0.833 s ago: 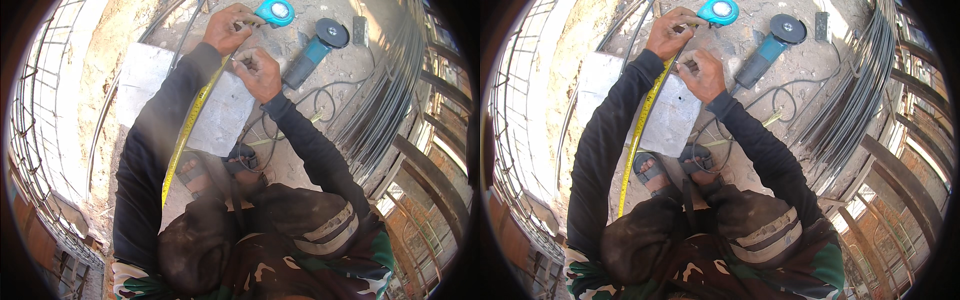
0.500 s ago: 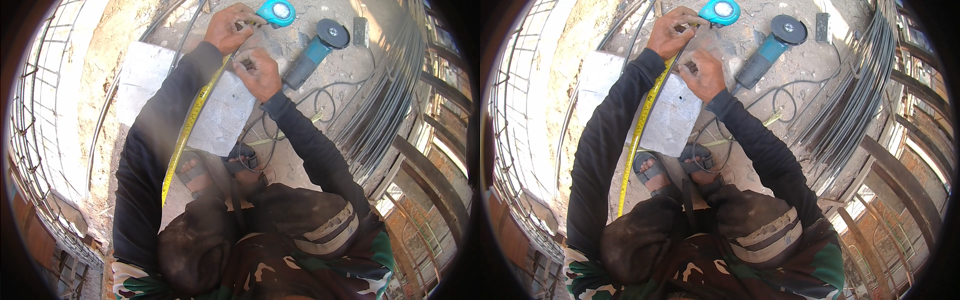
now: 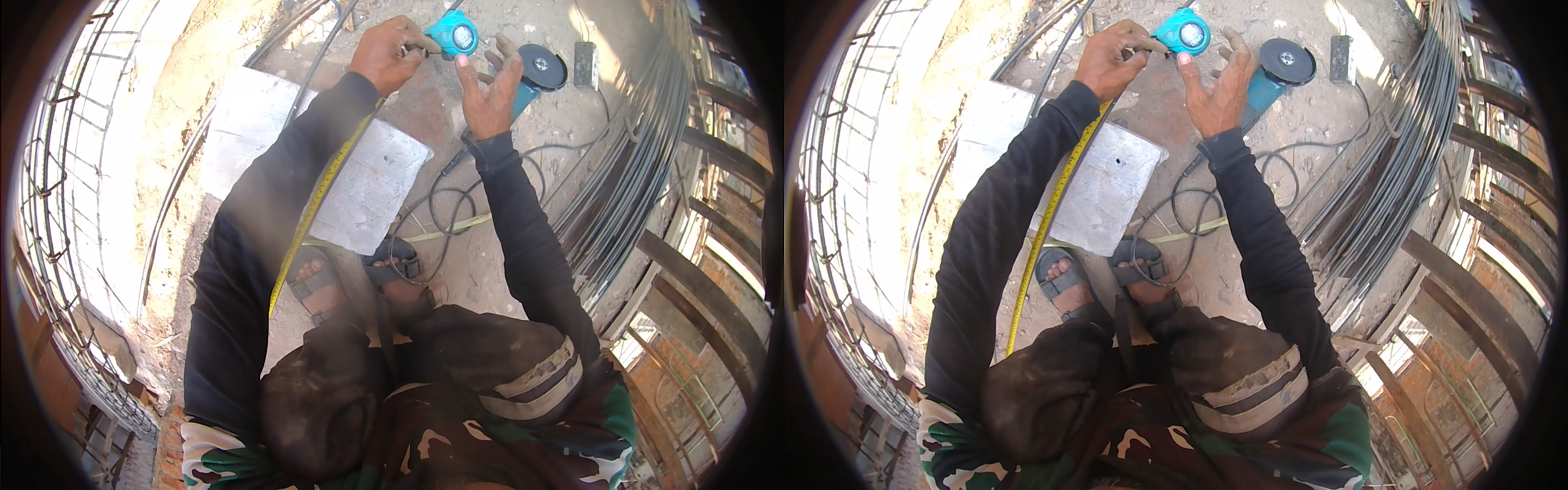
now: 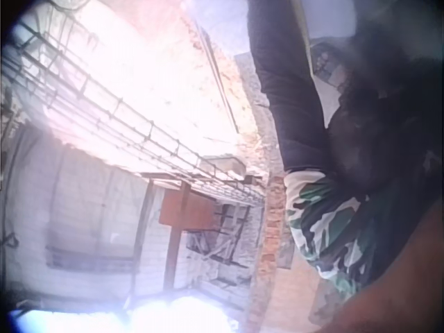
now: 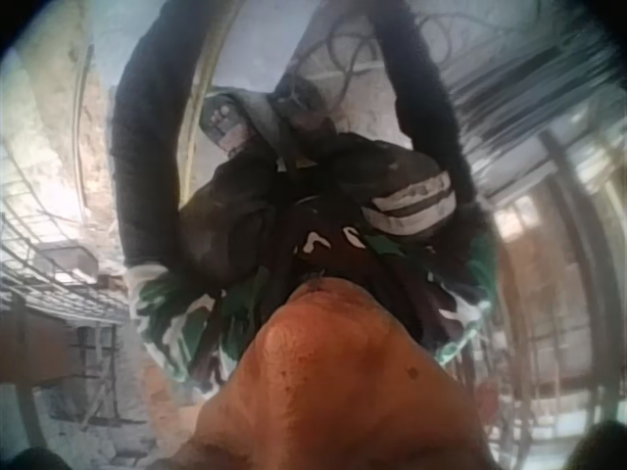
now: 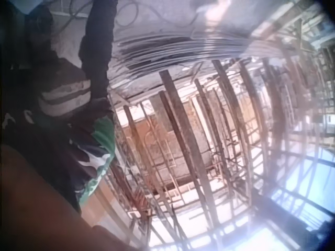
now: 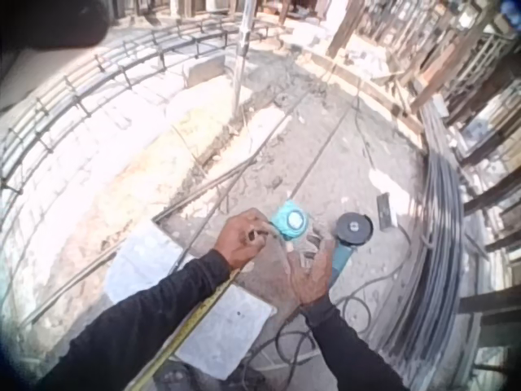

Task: The person measures metal rods with a tape measure and cuts them using a hand-held angle grinder on a construction site.

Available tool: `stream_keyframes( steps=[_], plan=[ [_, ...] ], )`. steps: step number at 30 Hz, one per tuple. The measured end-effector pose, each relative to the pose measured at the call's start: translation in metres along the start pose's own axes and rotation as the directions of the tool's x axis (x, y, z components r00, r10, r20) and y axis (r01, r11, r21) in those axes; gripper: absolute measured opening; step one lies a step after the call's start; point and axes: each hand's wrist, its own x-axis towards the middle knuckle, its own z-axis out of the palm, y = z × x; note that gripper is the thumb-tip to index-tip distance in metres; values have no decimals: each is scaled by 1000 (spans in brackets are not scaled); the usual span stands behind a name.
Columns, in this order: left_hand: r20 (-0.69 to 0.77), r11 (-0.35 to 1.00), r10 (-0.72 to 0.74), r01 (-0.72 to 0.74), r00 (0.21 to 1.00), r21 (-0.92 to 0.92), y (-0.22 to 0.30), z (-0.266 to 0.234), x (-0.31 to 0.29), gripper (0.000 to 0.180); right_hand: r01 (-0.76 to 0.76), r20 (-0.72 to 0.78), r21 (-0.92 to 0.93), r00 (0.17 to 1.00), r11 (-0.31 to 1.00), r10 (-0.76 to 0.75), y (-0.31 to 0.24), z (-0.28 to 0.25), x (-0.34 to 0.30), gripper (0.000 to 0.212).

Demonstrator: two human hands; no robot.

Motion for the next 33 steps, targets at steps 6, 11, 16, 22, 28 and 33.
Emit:
stream_keyframes(
  steps=[6,11,16,22,28,33],
  plan=[
    [-45,1000,-11,10,999,-8,41,-9,-15,18,-27,312,161,950,987,-25,-11,-18,34,72],
    [5,1000,-21,21,1000,-21,85,-31,-50,20,273,562,98,778,957,-280,-46,-41,24,80],
    [68,967,-252,248,965,66,114,-31,-115,46,310,681,-10,698,951,-220,-84,-57,31,54],
    [297,793,-562,605,772,-71,138,-68,-223,26,461,795,-4,539,887,-277,-132,-58,44,44],
    [236,765,-611,640,756,-72,165,-87,-322,15,541,896,104,313,835,-315,-179,-27,-20,36],
    [209,633,-723,752,659,-181,190,-103,-360,14,582,968,232,-59,779,-244,-216,-5,-84,35]
  ],
)
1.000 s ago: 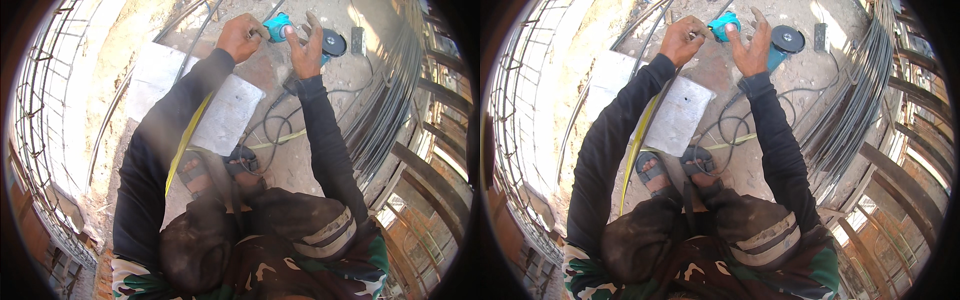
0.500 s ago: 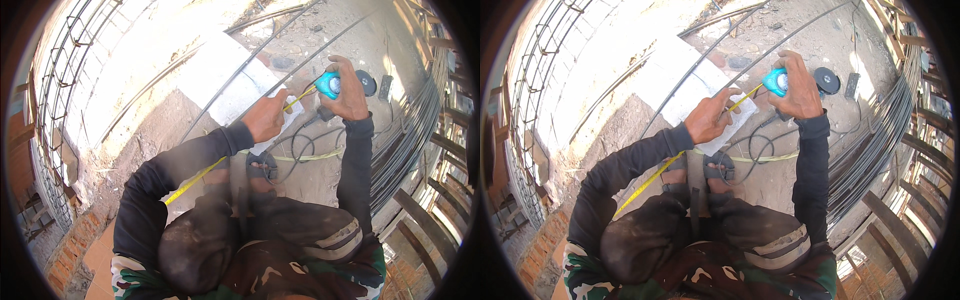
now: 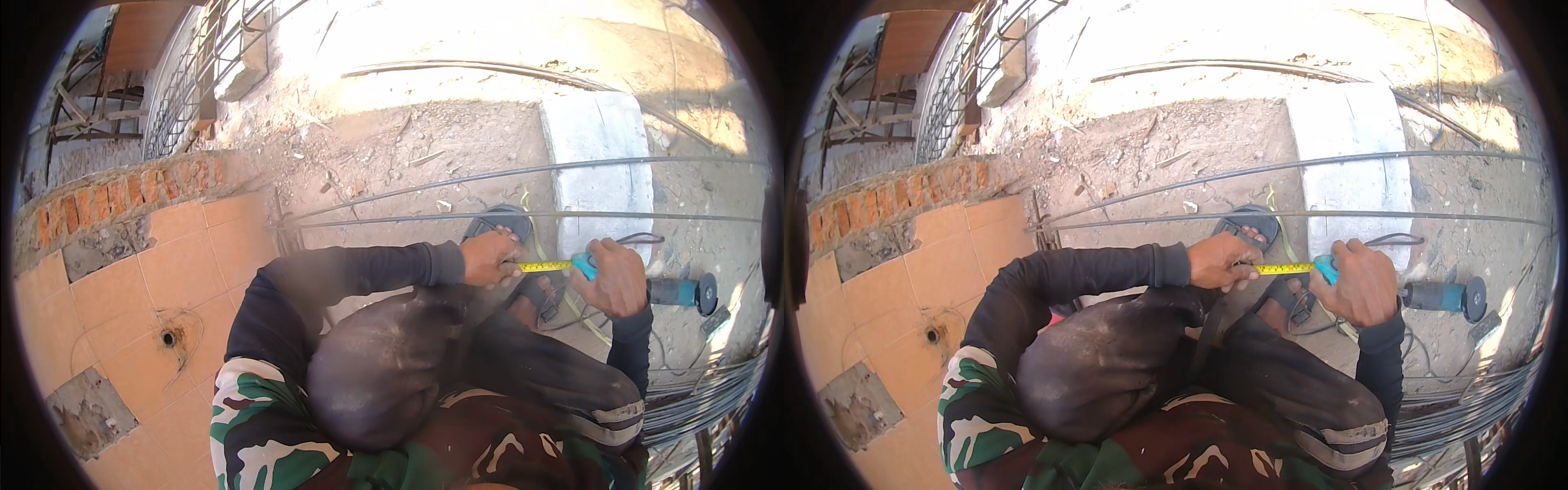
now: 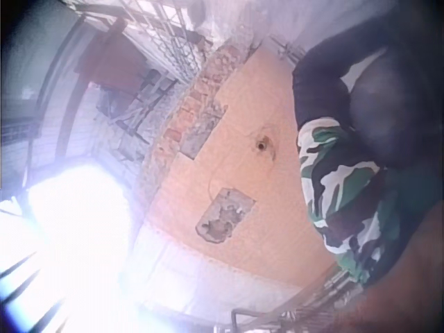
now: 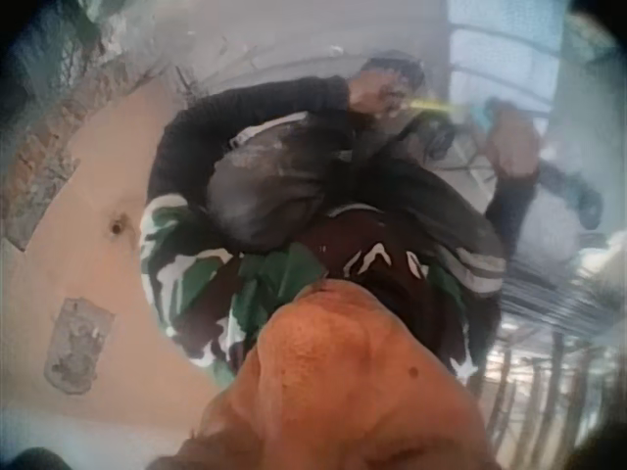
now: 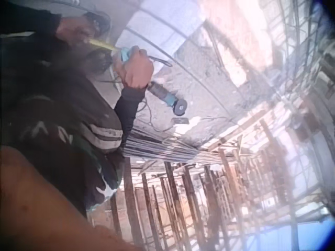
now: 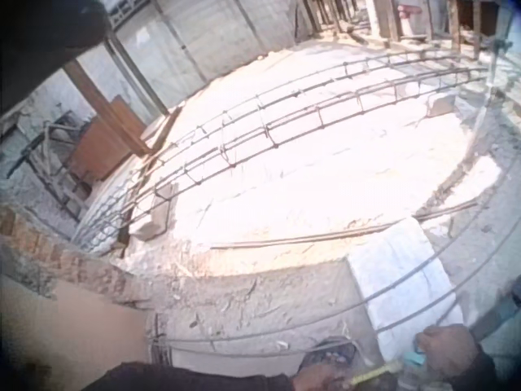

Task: The person measures metal rods with a tape measure and cuts them using a hand-held angle grinder on a construction site.

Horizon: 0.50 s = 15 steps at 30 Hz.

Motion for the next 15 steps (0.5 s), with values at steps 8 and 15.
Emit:
stream_keyframes(
  steps=[8,15],
  plan=[
    [-140,941,-14,61,990,334,-21,21,-19,22,217,107,199,964,956,-242,-51,58,25,47],
    [-148,893,-66,125,987,433,-3,2,-14,26,124,-19,257,992,958,-123,-58,58,27,55]
  ],
)
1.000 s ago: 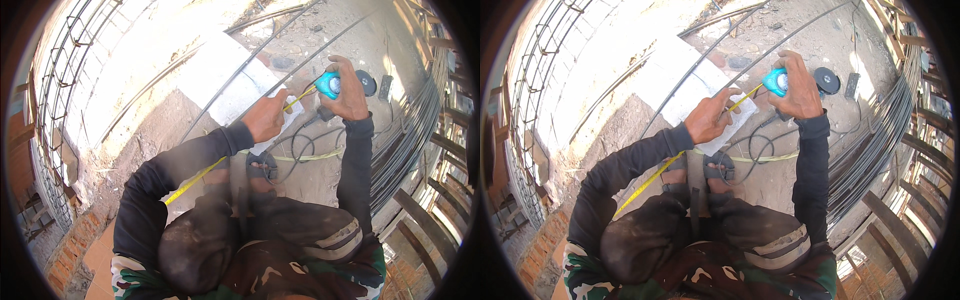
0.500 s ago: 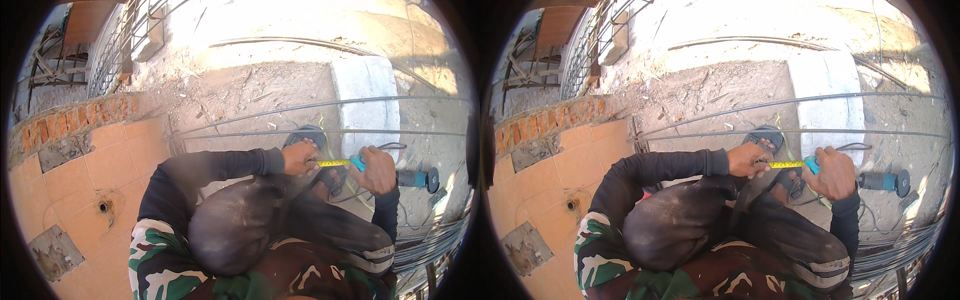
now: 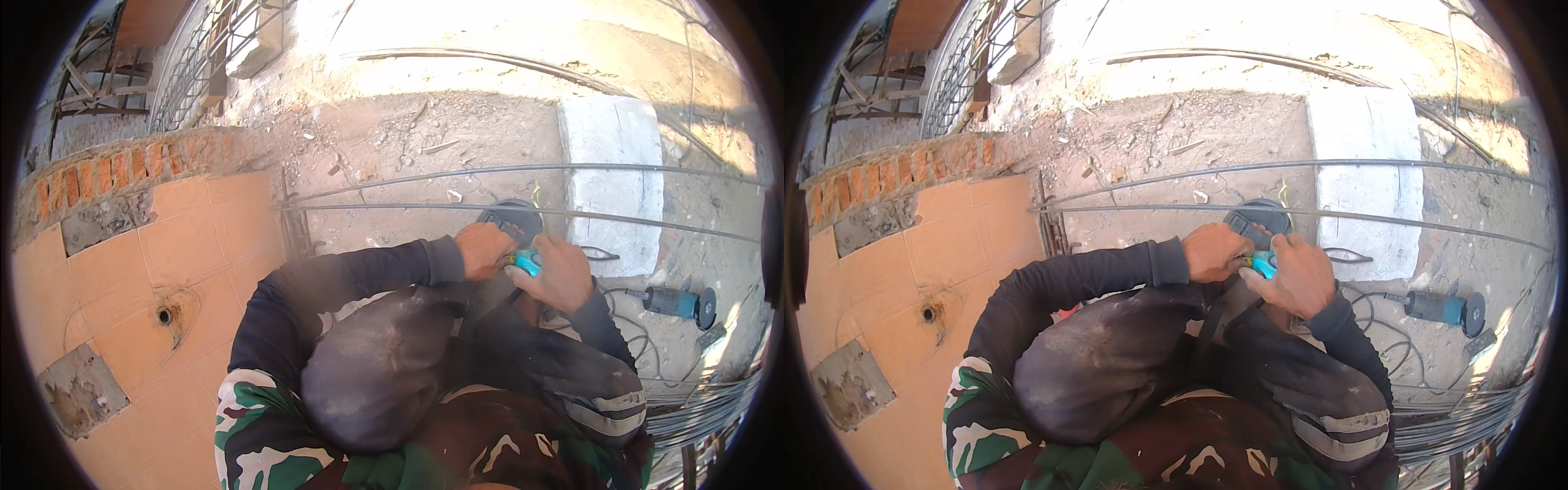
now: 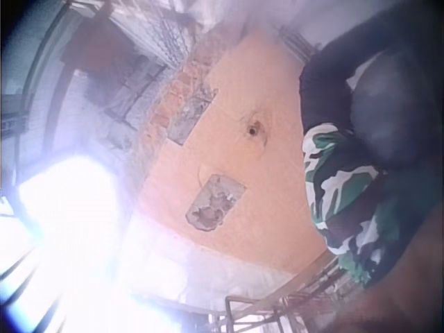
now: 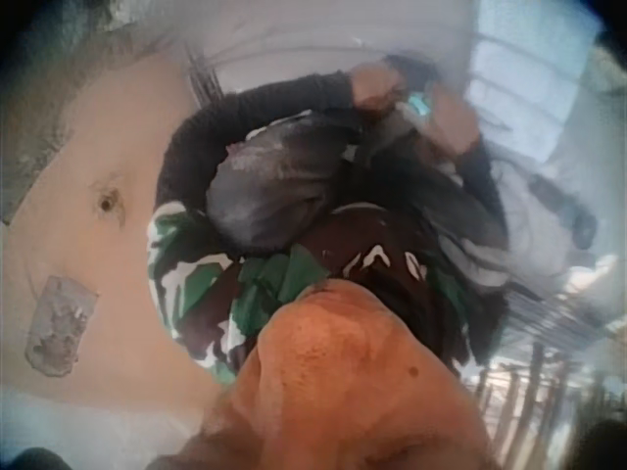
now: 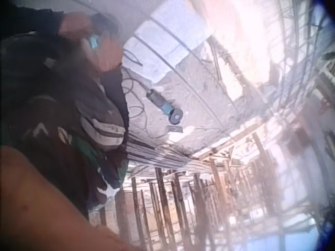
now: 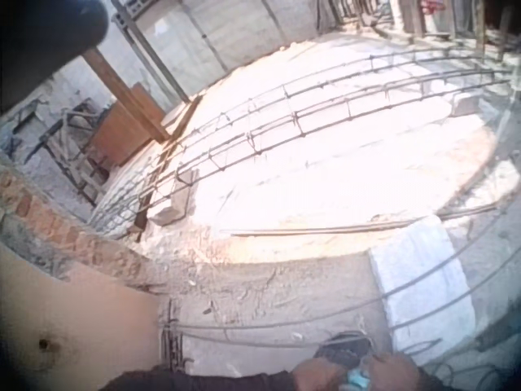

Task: The person measures metal rods with a tape measure and cuts them using a hand-held angle grinder on a construction site.

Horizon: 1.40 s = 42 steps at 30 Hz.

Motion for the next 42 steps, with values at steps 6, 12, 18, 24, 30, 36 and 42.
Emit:
stream_keyframes(
  steps=[6,12,18,24,30,36,42],
  plan=[
    [-166,918,239,-279,957,-283,4,-12,25,27,-196,68,31,979,980,194,34,-11,-34,58],
    [-316,970,232,-241,920,10,-9,-37,54,19,-495,226,86,855,865,467,78,3,-128,55],
    [-537,966,227,-120,812,228,-49,-43,87,18,-849,92,-59,520,526,849,118,115,-267,63],
    [-378,991,129,-103,917,88,-72,-34,88,20,-861,181,-135,466,491,866,104,120,-284,58],
    [-421,993,104,-68,901,99,-78,-44,95,19,-879,-347,119,400,463,848,142,46,-242,49],
    [-450,992,115,-75,886,106,-88,-80,103,20,-817,-605,192,338,544,721,154,15,-193,49],
    [-431,998,40,-18,902,54,-102,-71,108,21,-728,-709,229,330,647,623,149,11,-134,46]
  ],
)
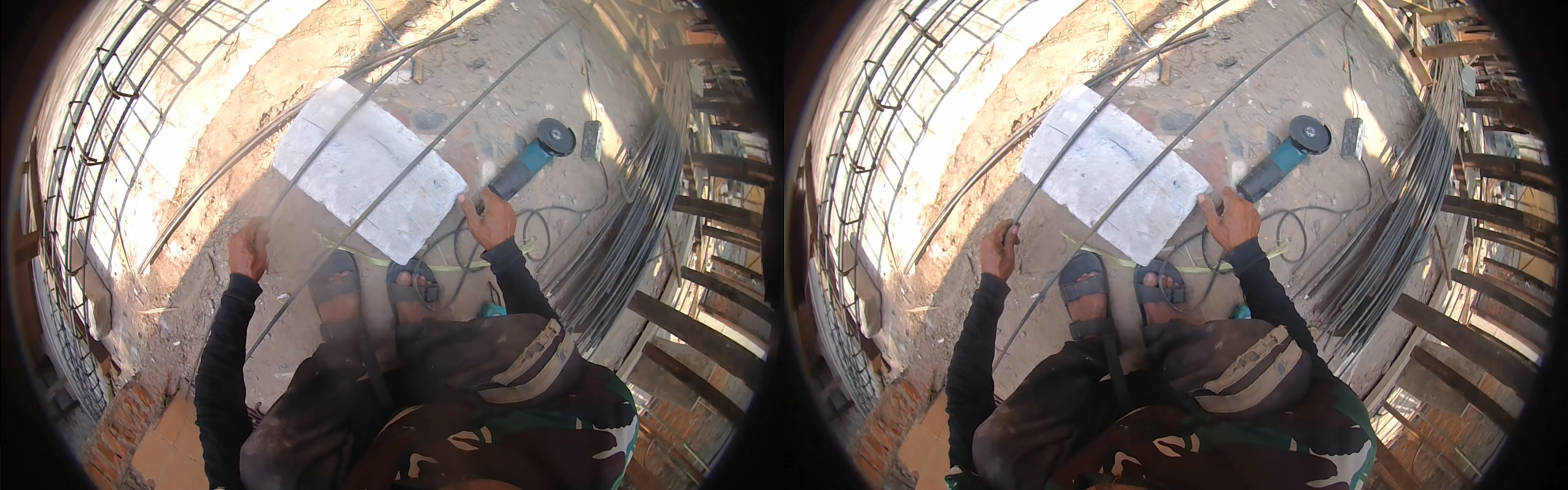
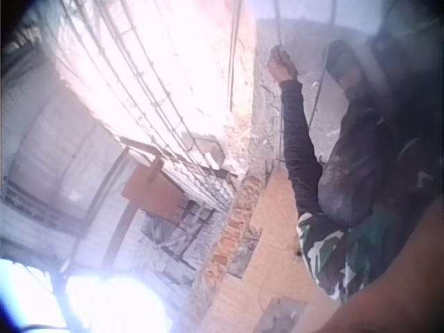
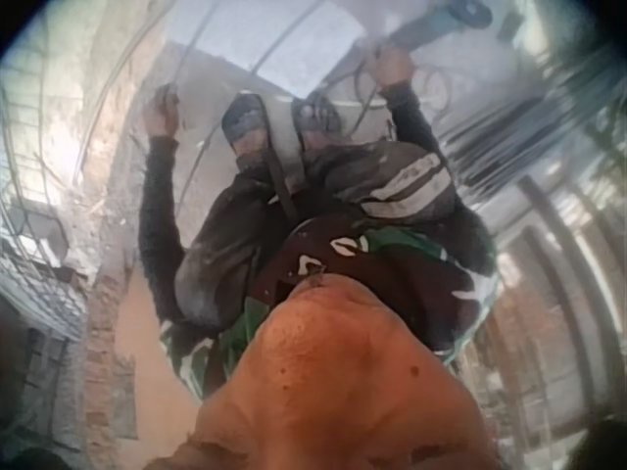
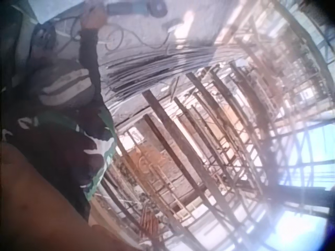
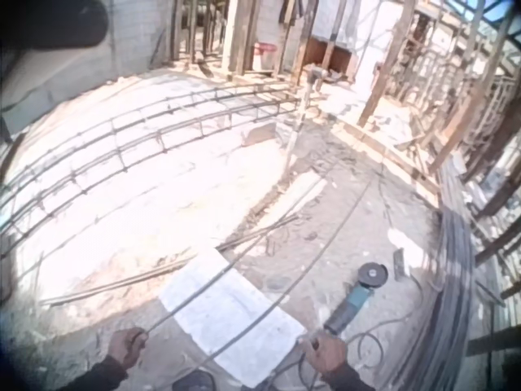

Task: The person measures metal rods with a tape measure and cuts them using a hand-held angle grinder on a construction site.

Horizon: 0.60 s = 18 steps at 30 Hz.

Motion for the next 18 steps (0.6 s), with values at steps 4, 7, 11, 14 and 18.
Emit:
stream_keyframes(
  steps=[4,7,11,14,18],
  plan=[
    [-224,944,289,-238,931,226,3,4,-15,26,-228,-190,144,949,963,253,12,8,12,41],
    [-230,838,494,-389,838,383,41,1,-23,31,-324,-431,248,807,913,403,69,18,21,42],
    [64,874,451,-455,890,172,46,17,-45,32,-349,-471,296,756,889,454,87,19,39,44],
    [196,955,289,-297,937,8,60,35,-55,30,-234,-339,356,870,904,359,67,11,57,42],
    [155,986,167,-159,974,-58,68,50,-68,30,-273,63,678,947,683,316,37,26,110,42]
  ],
)
